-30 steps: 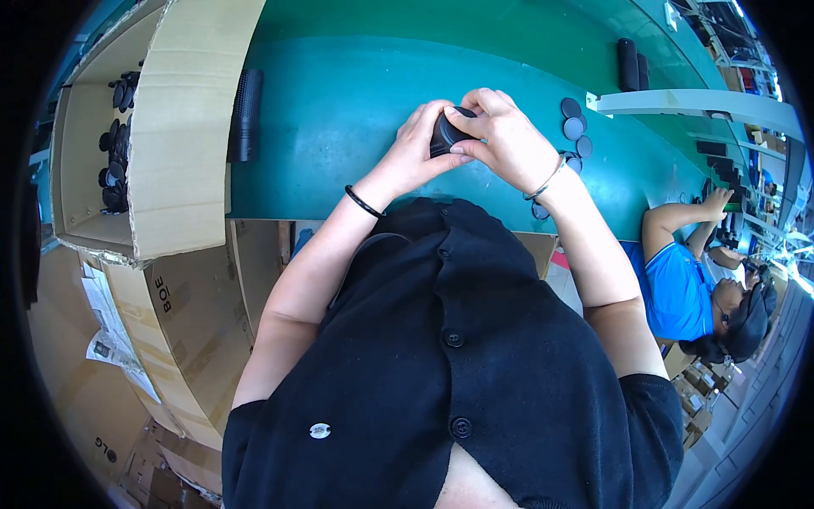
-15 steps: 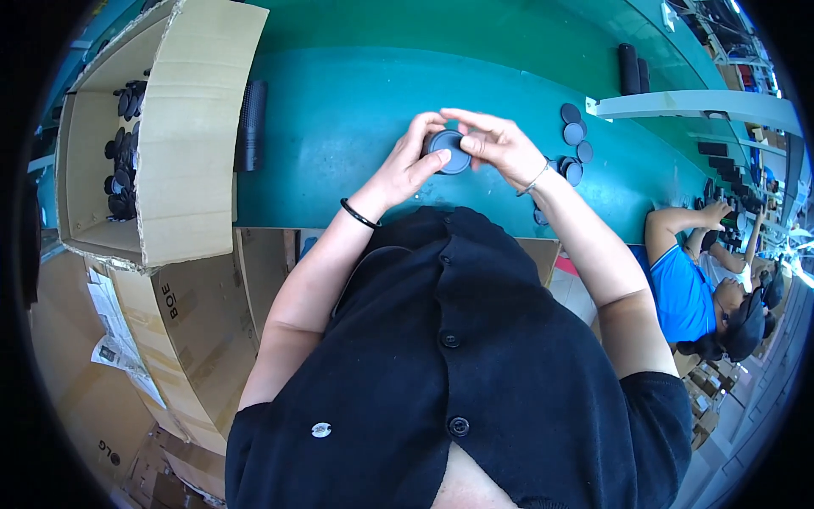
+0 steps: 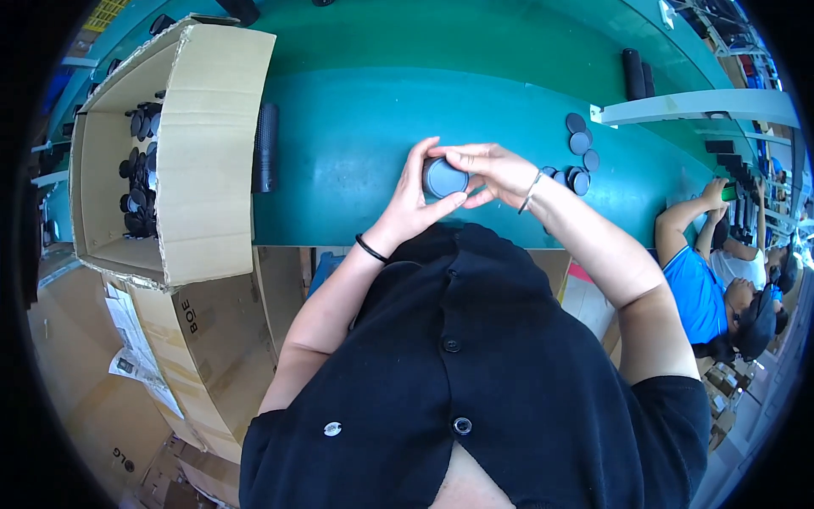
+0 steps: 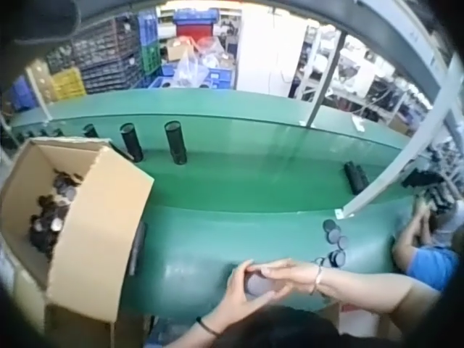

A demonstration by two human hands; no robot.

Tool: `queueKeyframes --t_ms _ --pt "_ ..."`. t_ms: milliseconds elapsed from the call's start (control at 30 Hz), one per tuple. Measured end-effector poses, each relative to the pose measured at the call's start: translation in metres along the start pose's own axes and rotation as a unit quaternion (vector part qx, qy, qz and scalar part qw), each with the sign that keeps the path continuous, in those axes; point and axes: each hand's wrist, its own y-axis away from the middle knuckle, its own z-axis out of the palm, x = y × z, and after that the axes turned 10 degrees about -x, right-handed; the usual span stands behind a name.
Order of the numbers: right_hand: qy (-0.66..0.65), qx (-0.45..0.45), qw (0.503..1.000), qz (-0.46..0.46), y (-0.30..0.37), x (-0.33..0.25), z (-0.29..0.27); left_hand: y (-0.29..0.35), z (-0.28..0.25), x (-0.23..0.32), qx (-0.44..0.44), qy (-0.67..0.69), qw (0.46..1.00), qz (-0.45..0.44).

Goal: The person assembles plastic caps onto plastic tubes by hand, taking the caps from a cardboard box and pressing them onto the tubes on a conveyor belt.

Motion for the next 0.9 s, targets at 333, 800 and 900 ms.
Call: queueKeyframes --t_ms 333,800,900 --pt "0.009 -0.003 1.0 -0.008 -0.01 -0.001 -0.01 -0.009 -0.007 -0.005 -0.031 0.025 0.999 -0.012" --pt "0.229 0.095 0.945 -0.212 0.007 -0.061 -0.114 -0.179 -0.111 -0.002 0.2 -0.209 0.957 0.013" --pt "0.52 0.29 0.781 -0.186 -0.007 -0.063 -0.182 -0.249 -0.189 -0.016 0.359 -0.26 0.895 -0.055"
